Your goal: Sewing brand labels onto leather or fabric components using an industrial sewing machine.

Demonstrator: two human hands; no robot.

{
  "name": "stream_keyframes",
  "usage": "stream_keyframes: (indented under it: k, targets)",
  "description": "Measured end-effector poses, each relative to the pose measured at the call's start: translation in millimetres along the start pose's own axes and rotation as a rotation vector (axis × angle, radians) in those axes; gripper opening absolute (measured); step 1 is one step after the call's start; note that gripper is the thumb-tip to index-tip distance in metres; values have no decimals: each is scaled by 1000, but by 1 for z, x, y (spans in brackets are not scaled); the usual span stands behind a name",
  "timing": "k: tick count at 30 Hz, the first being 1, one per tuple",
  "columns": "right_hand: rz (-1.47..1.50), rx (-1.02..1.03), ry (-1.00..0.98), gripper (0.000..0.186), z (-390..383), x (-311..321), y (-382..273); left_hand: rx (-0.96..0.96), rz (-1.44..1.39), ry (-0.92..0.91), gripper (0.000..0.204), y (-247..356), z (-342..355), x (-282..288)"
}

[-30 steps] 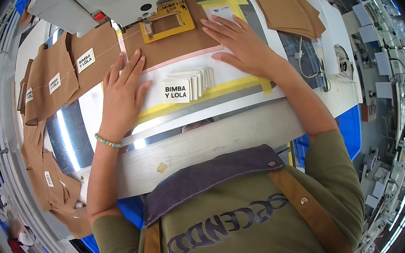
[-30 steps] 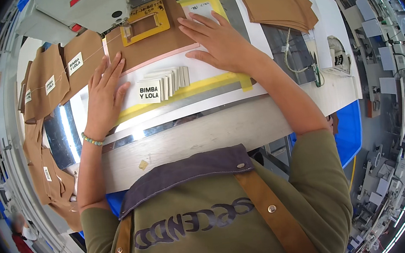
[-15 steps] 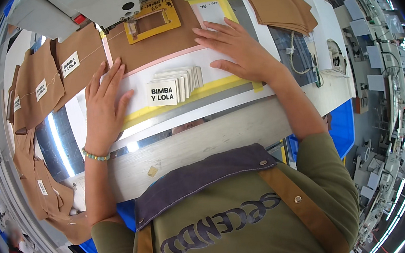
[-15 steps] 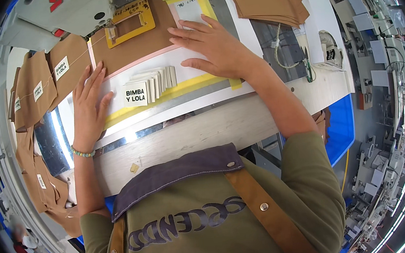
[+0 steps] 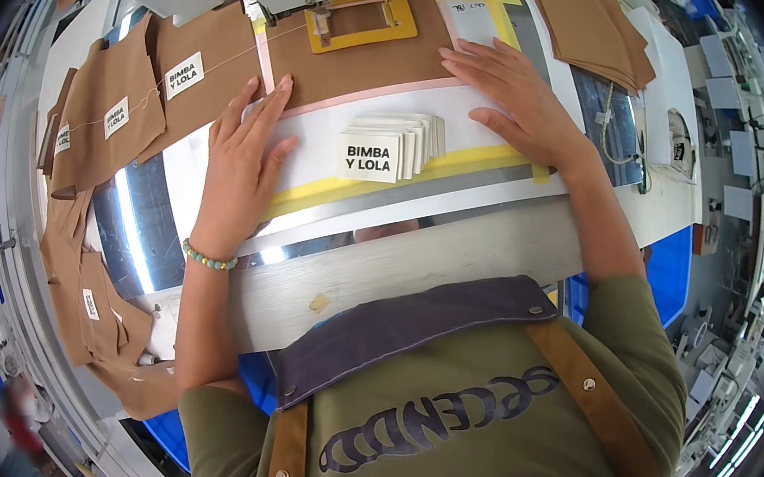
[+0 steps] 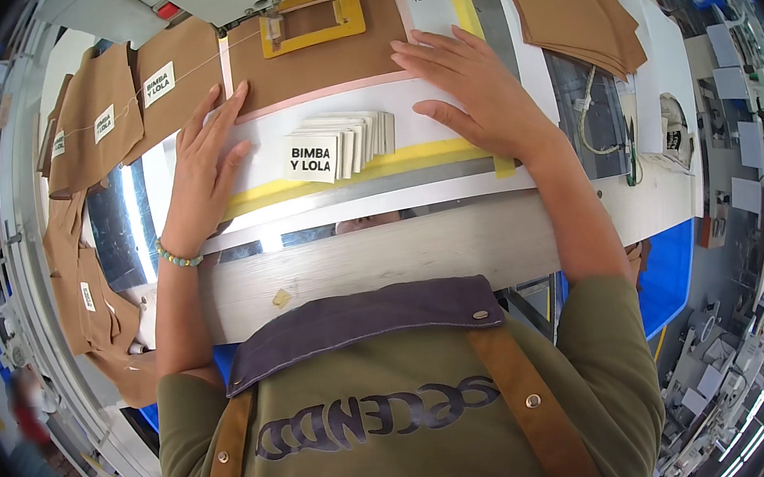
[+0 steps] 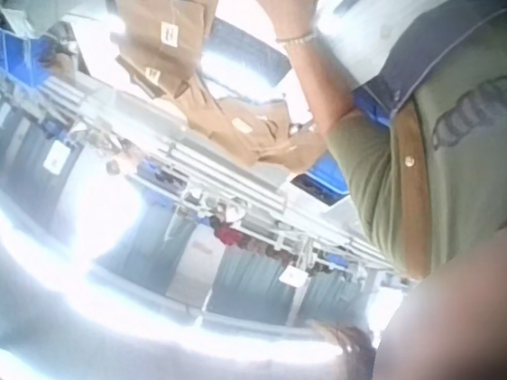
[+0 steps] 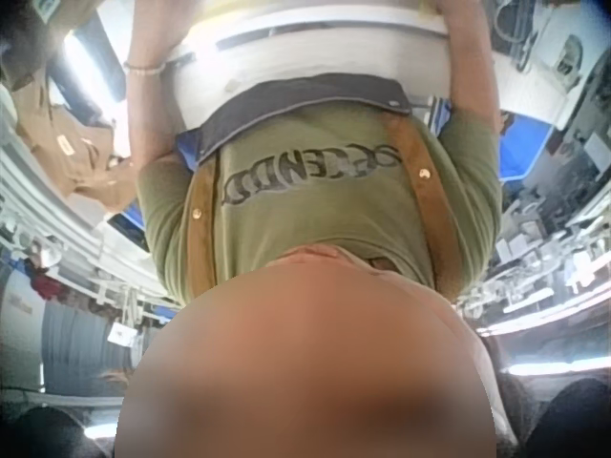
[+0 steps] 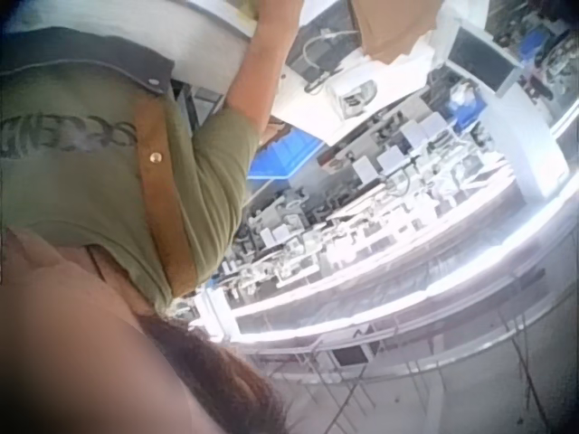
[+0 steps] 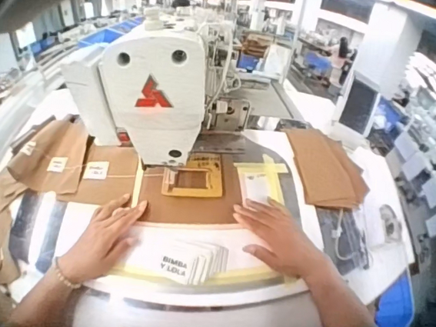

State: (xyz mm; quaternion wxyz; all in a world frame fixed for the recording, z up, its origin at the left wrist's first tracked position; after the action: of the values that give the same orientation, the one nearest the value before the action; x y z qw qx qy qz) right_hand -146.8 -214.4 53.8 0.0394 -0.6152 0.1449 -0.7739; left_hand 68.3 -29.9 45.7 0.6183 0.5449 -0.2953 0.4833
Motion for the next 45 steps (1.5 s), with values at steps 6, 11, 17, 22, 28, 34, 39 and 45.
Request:
stream_keyframes:
  k: [6,11,17,22,28,34,39,45]
  targets:
    - [-12,-5,-35,66,1,-6,1,22,40,-18,63,-3,-3,-3]
    - [-50,5,-49,64,1,-7,1,-22,131,10,55,4,-1,0]
    - [-35,5,-31,63,1,-5,-1,-53,111,28,53,2,-2,1]
    - [-37,24,18,58,2,1,-6,-50,29,142,58,13,2,13]
    - [-67,28,-10,58,0,-5,-1,-66,125,-23,61,10,2,2]
    - [-90,33,5,56,0,-6,0,-75,71,3,58,7,-1,-1]
    - [-96,240,172,41,13,22,-66,-83,76,61,51,8,-1,6]
    - [-53,352,288,18,25,10,-140,-119,-146,139,51,26,-4,24]
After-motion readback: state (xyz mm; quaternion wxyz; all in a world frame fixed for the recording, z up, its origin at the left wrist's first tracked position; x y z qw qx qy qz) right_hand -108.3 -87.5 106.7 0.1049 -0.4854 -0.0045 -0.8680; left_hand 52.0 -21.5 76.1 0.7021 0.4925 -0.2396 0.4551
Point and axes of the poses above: each hand's wrist, its own z-axis towards the middle knuckle, its own x-axis out of the back of the hand, y = z × x, the point moved 10 cm from there along z, towards the middle knuckle, and after that the axes turned 1 degree about -z, right-handed, at the moved point
